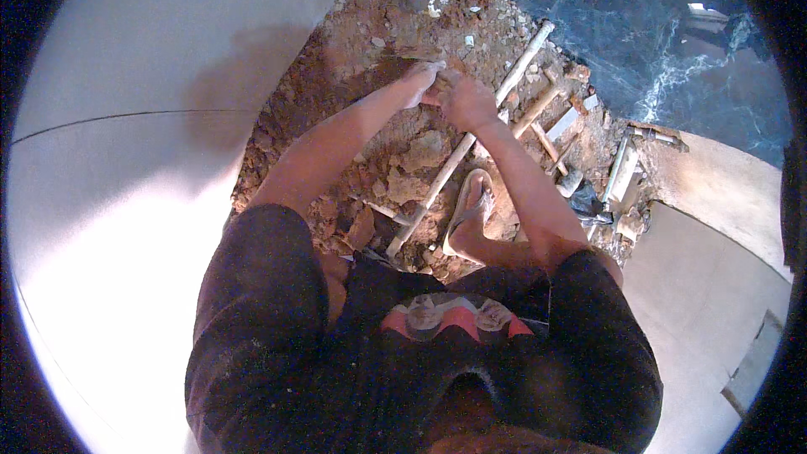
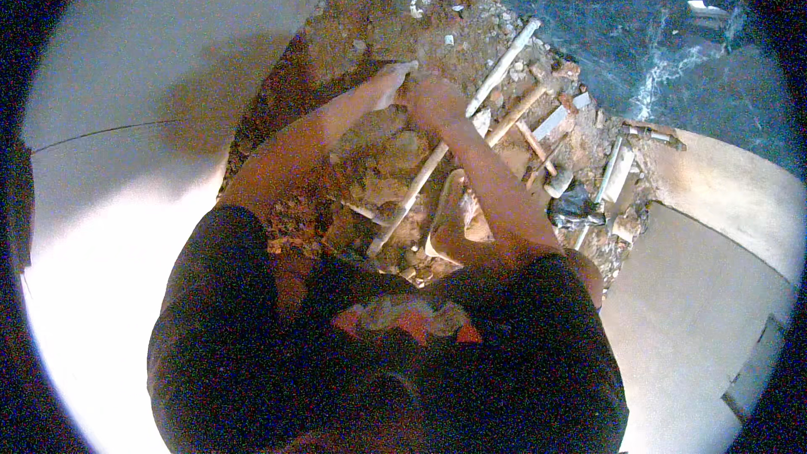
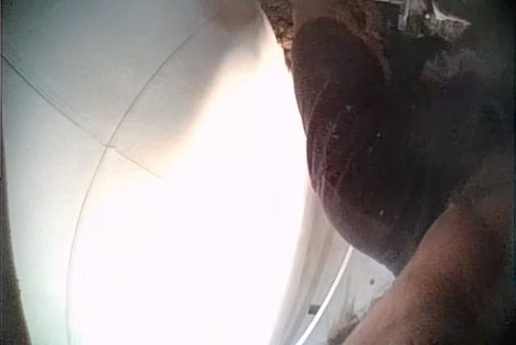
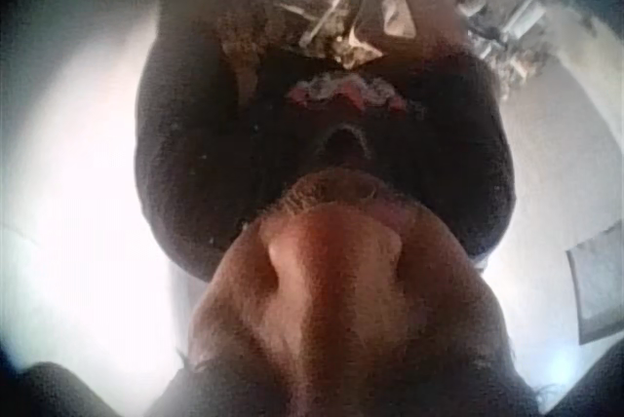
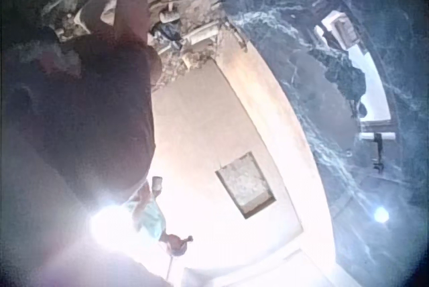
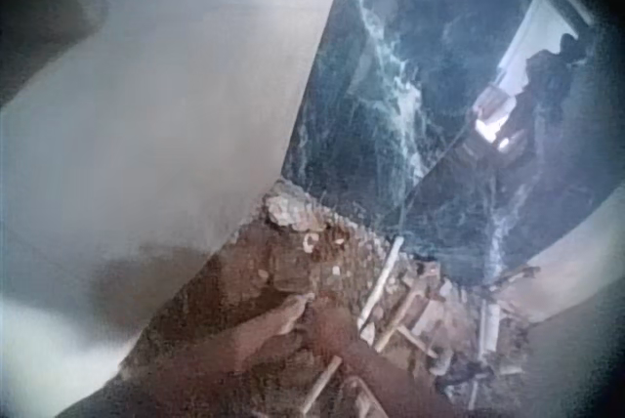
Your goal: The person prepares the floor for plumbing by using a hammer and a trowel to clear debris and level the dirt around exposed pipes, then fits a plastic elbow joint onto a pipe.
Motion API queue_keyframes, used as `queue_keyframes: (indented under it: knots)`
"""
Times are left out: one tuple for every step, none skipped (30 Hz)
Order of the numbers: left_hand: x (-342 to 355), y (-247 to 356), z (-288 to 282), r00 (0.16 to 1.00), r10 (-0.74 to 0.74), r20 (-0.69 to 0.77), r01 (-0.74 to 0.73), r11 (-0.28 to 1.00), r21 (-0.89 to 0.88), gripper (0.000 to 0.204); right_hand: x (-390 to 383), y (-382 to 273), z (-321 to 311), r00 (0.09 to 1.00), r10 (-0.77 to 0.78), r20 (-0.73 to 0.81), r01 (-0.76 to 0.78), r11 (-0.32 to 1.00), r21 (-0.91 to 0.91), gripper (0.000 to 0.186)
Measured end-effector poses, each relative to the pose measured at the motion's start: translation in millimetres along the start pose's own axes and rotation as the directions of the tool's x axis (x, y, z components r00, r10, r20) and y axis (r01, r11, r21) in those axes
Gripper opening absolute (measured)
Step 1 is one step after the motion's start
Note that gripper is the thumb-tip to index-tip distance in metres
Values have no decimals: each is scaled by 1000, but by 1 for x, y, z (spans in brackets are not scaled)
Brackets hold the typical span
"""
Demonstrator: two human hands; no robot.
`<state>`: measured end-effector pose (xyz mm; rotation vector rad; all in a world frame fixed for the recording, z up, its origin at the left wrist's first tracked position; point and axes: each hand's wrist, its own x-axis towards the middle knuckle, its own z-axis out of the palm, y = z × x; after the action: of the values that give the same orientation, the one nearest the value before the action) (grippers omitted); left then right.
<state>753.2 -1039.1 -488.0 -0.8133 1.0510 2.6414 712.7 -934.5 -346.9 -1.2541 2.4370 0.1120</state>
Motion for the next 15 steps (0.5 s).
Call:
queue_keyframes:
  knots:
    - [-20, 12, 25, 986, -117, -116, 127, 989, 79, 47, -5, 10, -2, 999, 6, 45, -4, 998, -59, 42]
    - [-23, 14, 17, 980, -151, -128, 168, 976, 138, 51, -2, 7, -10, 996, -24, 81, 33, 993, -117, 42]
    - [-22, 9, 4, 971, -192, -140, 217, 956, 198, 55, 1, 4, -13, 992, -44, 120, 64, 984, -169, 41]
    - [-25, 6, -6, 961, -236, -143, 266, 930, 256, 59, 6, 3, -7, 991, -99, 93, 114, 980, -166, 40]
    - [-26, 5, -18, 968, -209, -143, 246, 907, 341, 67, 15, 5, 4, 987, -150, 66, 159, 973, -165, 38]
    - [-31, 2, -40, 995, -88, -36, 95, 921, 379, 64, 21, 9, 15, 979, -199, 44, 203, 968, -150, 37]
    - [-38, -2, -71, 997, 31, 73, -57, 919, 390, 62, 22, 2, 21, 978, -196, 70, 205, 966, -159, 30]
    - [-41, -1, -97, 971, 155, 185, -216, 898, 384, 59, 24, -11, 22, 977, -193, 91, 206, 963, -174, 27]
    - [-42, 16, -127, 983, 148, 106, -178, 898, 401, 54, 34, -31, 18, 972, -214, 95, 228, 954, -193, 27]
    - [-43, 25, -143, 991, 127, 35, -130, 902, 411, 48, 40, -40, 35, 989, -137, 53, 143, 983, -117, 29]
    - [-37, 42, -111, 985, 138, -107, -73, 884, 462, 42, 39, -22, 66, 1000, 9, 19, -9, 999, -47, 30]
    - [-34, 63, -79, 954, 165, -251, -15, 862, 507, 36, 34, -3, 81, 989, 150, -15, -149, 988, 29, 32]
    - [-38, 81, -102, 925, 357, -132, -177, 711, 680, 35, 26, -15, 72, 1000, -14, 11, 15, 999, -32, 42]
    - [-52, 112, -153, 851, 525, -10, -296, 495, 817, 35, 20, -38, 62, 999, -51, -14, 52, 999, 14, 38]
    - [-63, 130, -164, 772, 634, 42, -326, 338, 883, 34, 14, -42, 56, 999, -42, -33, 44, 997, 57, 35]
